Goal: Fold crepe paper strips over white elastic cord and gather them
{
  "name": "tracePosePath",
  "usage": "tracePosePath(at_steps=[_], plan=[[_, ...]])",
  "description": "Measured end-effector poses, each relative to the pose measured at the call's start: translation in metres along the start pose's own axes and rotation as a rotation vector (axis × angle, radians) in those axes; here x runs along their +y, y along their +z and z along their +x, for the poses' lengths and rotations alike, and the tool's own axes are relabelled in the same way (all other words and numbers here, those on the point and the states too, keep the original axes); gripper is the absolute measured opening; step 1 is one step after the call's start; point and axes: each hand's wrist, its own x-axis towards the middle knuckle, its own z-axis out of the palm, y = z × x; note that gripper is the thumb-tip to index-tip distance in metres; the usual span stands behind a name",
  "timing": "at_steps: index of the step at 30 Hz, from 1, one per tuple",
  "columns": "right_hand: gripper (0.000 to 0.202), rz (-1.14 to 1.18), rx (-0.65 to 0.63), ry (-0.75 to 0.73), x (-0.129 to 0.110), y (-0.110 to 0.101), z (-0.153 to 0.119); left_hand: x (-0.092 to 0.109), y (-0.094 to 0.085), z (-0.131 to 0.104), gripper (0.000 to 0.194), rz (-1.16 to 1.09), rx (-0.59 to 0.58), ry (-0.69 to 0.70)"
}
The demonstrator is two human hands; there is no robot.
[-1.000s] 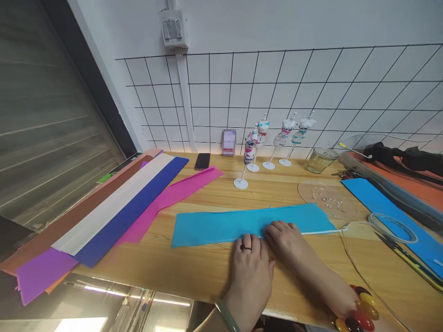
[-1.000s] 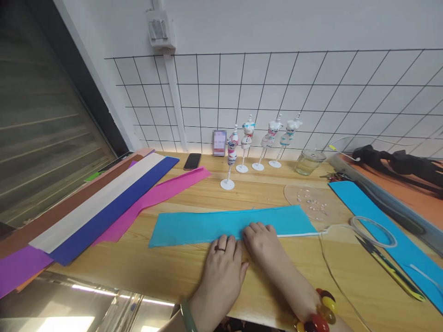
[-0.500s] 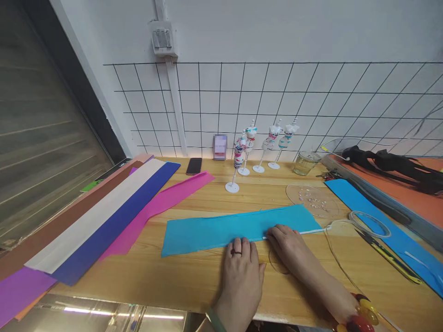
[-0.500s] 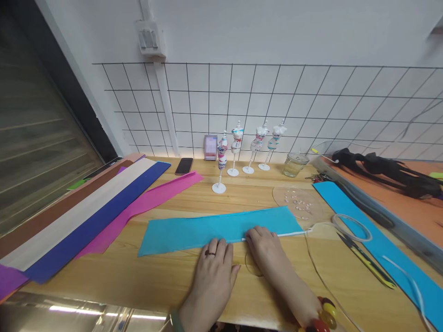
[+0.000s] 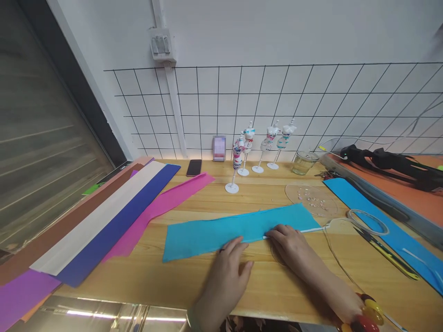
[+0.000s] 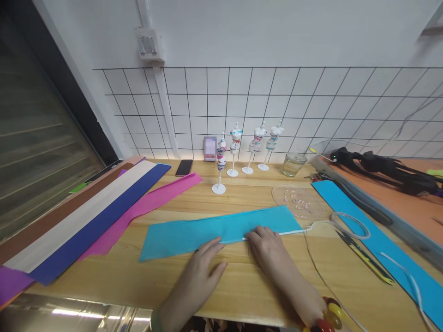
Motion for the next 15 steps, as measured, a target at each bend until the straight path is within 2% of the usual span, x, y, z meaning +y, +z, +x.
tracePosePath(at_steps=[5,9,11,15], plan=[[0.027,0.013,0.023,-0.008,0.0,0.001,0.0,-0.011,-0.009,0.001,0.028,-0.198,0.028,-0.083],[0.028,0.017,0.032,-0.011,0.002,0.003,-0.001,-0.032,-0.019,0.002,0.022,-0.291,0.134,-0.128],[0.028,0.022,0.027,-0.016,0.004,0.004,-0.001,-0.046,-0.031,0.0,0.023,-0.254,0.21,-0.143],[0.029,0.035,0.014,-0.023,0.008,0.008,-0.003,-0.073,-0.066,-0.011,0.025,0.079,0.302,-0.12]])
